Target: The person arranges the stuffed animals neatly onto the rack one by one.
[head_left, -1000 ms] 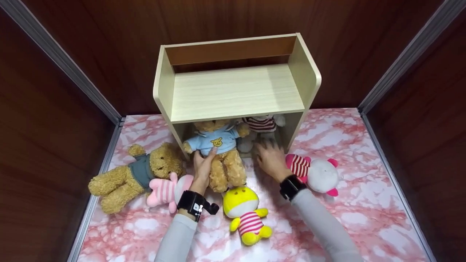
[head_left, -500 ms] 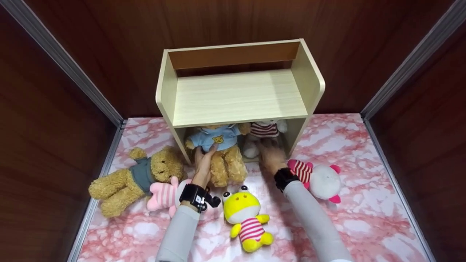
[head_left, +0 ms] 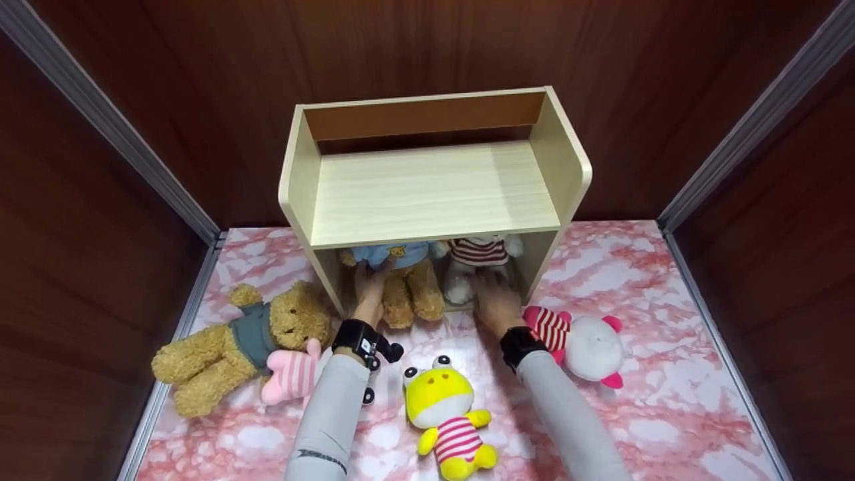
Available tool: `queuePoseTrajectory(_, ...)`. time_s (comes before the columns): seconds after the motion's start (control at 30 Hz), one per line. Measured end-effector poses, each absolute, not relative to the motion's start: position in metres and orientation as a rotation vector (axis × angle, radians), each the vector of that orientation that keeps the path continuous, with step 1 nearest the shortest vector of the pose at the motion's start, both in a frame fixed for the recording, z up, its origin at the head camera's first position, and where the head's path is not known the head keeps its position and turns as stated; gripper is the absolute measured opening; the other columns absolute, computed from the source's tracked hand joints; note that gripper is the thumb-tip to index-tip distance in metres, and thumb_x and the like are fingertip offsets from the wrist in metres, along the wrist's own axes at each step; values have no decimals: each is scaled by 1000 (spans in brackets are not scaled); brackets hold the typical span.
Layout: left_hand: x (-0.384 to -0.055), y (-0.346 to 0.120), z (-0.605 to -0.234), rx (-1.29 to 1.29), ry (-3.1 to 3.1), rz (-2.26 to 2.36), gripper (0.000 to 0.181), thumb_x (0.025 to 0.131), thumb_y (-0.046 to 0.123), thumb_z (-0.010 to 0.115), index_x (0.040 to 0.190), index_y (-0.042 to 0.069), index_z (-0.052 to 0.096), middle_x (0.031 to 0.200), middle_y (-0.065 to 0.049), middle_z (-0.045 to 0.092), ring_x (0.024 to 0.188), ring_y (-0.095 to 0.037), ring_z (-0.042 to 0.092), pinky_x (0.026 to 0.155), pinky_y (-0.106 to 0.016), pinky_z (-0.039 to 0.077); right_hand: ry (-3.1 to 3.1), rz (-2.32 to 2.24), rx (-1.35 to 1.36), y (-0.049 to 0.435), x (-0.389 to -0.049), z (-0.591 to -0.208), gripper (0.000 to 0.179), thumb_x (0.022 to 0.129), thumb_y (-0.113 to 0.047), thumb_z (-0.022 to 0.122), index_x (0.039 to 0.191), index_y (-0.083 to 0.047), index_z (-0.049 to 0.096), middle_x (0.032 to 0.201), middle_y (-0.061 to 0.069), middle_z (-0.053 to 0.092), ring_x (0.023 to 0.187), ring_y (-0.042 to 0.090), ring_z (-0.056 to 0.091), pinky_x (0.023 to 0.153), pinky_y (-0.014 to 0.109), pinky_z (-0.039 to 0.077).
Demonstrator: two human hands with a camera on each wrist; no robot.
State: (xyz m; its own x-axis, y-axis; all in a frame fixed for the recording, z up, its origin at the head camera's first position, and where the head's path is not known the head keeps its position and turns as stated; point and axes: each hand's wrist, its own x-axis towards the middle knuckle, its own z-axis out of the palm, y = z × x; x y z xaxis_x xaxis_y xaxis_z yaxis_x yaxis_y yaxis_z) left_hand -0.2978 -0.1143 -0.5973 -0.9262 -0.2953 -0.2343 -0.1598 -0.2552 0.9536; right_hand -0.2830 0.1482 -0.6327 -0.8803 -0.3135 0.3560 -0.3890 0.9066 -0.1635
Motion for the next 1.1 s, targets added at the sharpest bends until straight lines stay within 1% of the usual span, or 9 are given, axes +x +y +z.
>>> queuePoseTrajectory(0.17, -307, -116, -599, 545, -1871, -2354, 87, 97, 25, 73, 162, -2, 23, 167, -22, 25, 154, -32, 25, 125, -40, 23, -2745, 315, 519, 146, -283, -635, 40, 89, -5, 73, 128, -7, 65, 134, 22, 61, 118, 49, 58, 89, 63, 54)
queuePoseTrajectory(0.27, -311, -114, -600, 571, -1904, -2366, 89, 97, 29, 74, 163, 0, 23, 168, -21, 24, 155, -32, 24, 126, -42, 22, -2731, 326, 531, 145, -281, -637, 40, 88, -4, 73, 128, -7, 66, 133, 22, 62, 117, 49, 58, 88, 65, 53)
queuePoseTrajectory(0.43, -320, -108, -597, 441, -2057, -2317, 71, 98, 30, 72, 156, 3, 39, 161, -17, 38, 150, -31, 34, 123, -42, 27, -2739, 345, 562, 143, -279, -639, 41, 89, -4, 72, 129, -7, 65, 136, 23, 60, 117, 50, 57, 89, 66, 52)
queuePoseTrajectory(0.57, -327, -103, -592, 349, -2649, -1615, 67, 101, 51, 59, 154, 13, 44, 147, -13, 52, 137, -29, 46, 119, -43, 33, -2733, 314, 569, 144, -278, -640, 43, 89, -4, 71, 131, -7, 64, 136, 24, 60, 117, 50, 57, 92, 65, 51)
queuePoseTrajectory(0.67, -335, -99, -592, 301, -2915, -1023, 71, 99, 63, 46, 147, 11, 51, 128, -15, 61, 119, -32, 56, 114, -47, 37, -2717, 305, 561, 147, -278, -639, 42, 90, -5, 70, 131, -7, 64, 136, 23, 60, 118, 49, 57, 93, 65, 51)
queuePoseTrajectory(0.8, -344, -91, -596, 140, -2821, -1364, 68, 102, 50, 48, 151, 3, 43, 141, -18, 54, 128, -32, 50, 119, -46, 31, -2689, 324, 599, 152, -281, -639, 38, 92, -4, 68, 130, -4, 64, 135, 26, 60, 119, 52, 57, 97, 65, 49)
queuePoseTrajectory(0.9, -343, -87, -595, 115, -2717, -1685, 75, 101, 44, 53, 159, 2, 31, 158, -16, 38, 144, -30, 36, 125, -43, 21, -2676, 305, 650, 156, -282, -637, 37, 91, -3, 70, 127, -1, 65, 131, 29, 61, 118, 52, 58, 100, 64, 49)
queuePoseTrajectory(1.0, -338, -84, -589, 148, -2697, -1929, 81, 104, 43, 52, 163, -1, 19, 169, -18, 21, 155, -31, 18, 127, -43, 12, -2725, 271, 662, 161, -284, -633, 47, 84, -2, 76, 129, -2, 64, 133, 28, 60, 122, 52, 56, 104, 62, 47)
queuePoseTrajectory(1.1, -335, -81, -587, 160, -2722, -2009, 81, 108, 39, 49, 161, -8, 12, 169, -26, 11, 157, -37, 12, 127, -46, 13, -2811, 311, 650, 163, -287, -627, 60, 79, 2, 77, 136, -6, 63, 142, 27, 55, 131, 54, 49, 113, 63, 38)
